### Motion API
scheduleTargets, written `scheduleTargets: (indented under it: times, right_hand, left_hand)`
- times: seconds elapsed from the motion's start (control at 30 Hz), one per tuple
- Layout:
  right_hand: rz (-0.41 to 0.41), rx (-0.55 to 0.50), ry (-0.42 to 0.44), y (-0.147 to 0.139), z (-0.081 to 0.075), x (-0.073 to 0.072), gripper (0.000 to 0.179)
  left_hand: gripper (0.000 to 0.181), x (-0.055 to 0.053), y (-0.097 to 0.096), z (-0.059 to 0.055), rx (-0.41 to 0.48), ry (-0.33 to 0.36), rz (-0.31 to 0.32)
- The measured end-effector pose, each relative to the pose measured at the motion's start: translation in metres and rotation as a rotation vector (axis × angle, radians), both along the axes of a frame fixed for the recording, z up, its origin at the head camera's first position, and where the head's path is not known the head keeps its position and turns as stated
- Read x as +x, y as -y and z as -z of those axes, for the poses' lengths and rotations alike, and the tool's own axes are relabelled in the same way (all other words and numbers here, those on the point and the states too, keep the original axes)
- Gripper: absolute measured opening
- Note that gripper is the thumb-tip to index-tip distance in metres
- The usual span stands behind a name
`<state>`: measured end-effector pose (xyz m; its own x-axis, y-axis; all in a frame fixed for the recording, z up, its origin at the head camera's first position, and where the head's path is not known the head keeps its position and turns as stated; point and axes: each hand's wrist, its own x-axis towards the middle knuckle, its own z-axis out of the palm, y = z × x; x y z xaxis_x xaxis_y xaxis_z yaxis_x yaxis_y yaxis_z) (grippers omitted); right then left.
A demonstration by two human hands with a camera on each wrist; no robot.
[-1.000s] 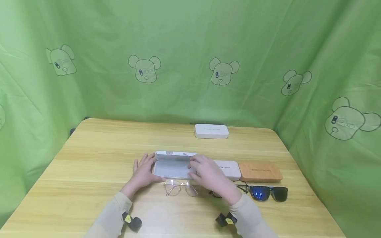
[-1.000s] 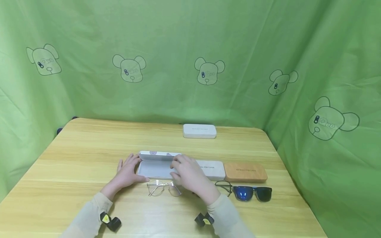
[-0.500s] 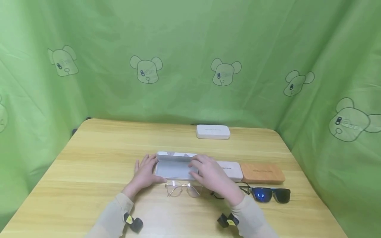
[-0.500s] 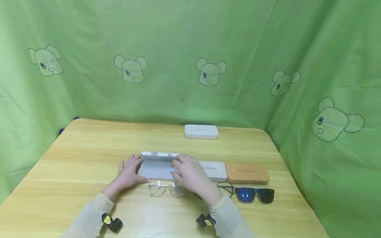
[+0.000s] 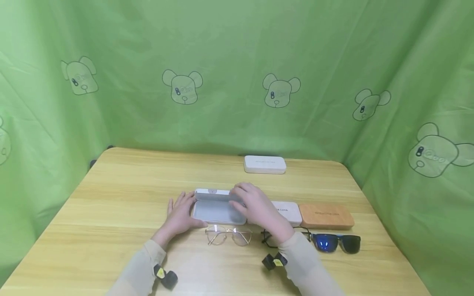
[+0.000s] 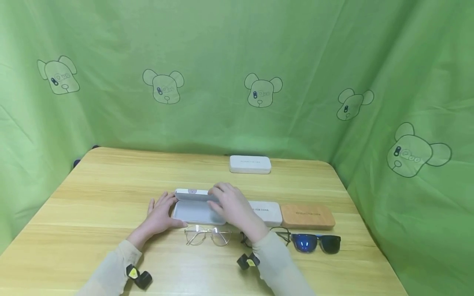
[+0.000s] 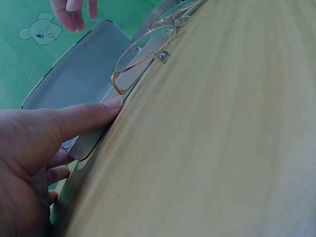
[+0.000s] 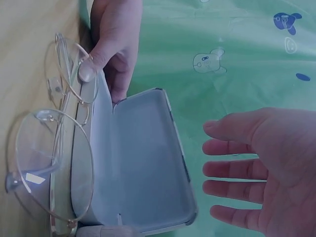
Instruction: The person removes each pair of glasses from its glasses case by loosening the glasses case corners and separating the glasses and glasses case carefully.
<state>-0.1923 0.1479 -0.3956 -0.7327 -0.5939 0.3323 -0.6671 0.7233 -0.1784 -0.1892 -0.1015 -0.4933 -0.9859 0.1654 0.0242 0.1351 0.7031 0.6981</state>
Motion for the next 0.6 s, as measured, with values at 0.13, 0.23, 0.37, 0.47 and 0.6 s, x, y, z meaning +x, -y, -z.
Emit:
scheduleTargets:
  times: [0.13, 0.23, 0.37, 0.47, 0.6]
  right_hand:
    - [0.004, -0.016, 0.025, 0.004, 0.003, -0.008, 0.023]
    - [0.009, -0.027, 0.038, 0.006, 0.007, -0.014, 0.025]
    - [0.034, -0.028, 0.075, 0.008, 0.012, -0.023, 0.029]
    - [0.067, -0.034, 0.137, 0.010, 0.014, -0.029, 0.034]
    - [0.103, -0.042, 0.213, 0.011, 0.016, -0.036, 0.041]
  left_hand:
    - [0.101, 0.000, 0.000, 0.001, -0.002, -0.006, 0.003]
    - [0.101, 0.001, 0.000, 0.001, -0.006, -0.010, 0.005]
    - [0.100, 0.001, 0.000, 0.001, -0.006, -0.004, 0.004]
    - [0.100, 0.001, 0.001, -0.001, -0.002, 0.001, 0.005]
    - [0.101, 0.000, 0.000, -0.002, 0.000, -0.003, 0.007]
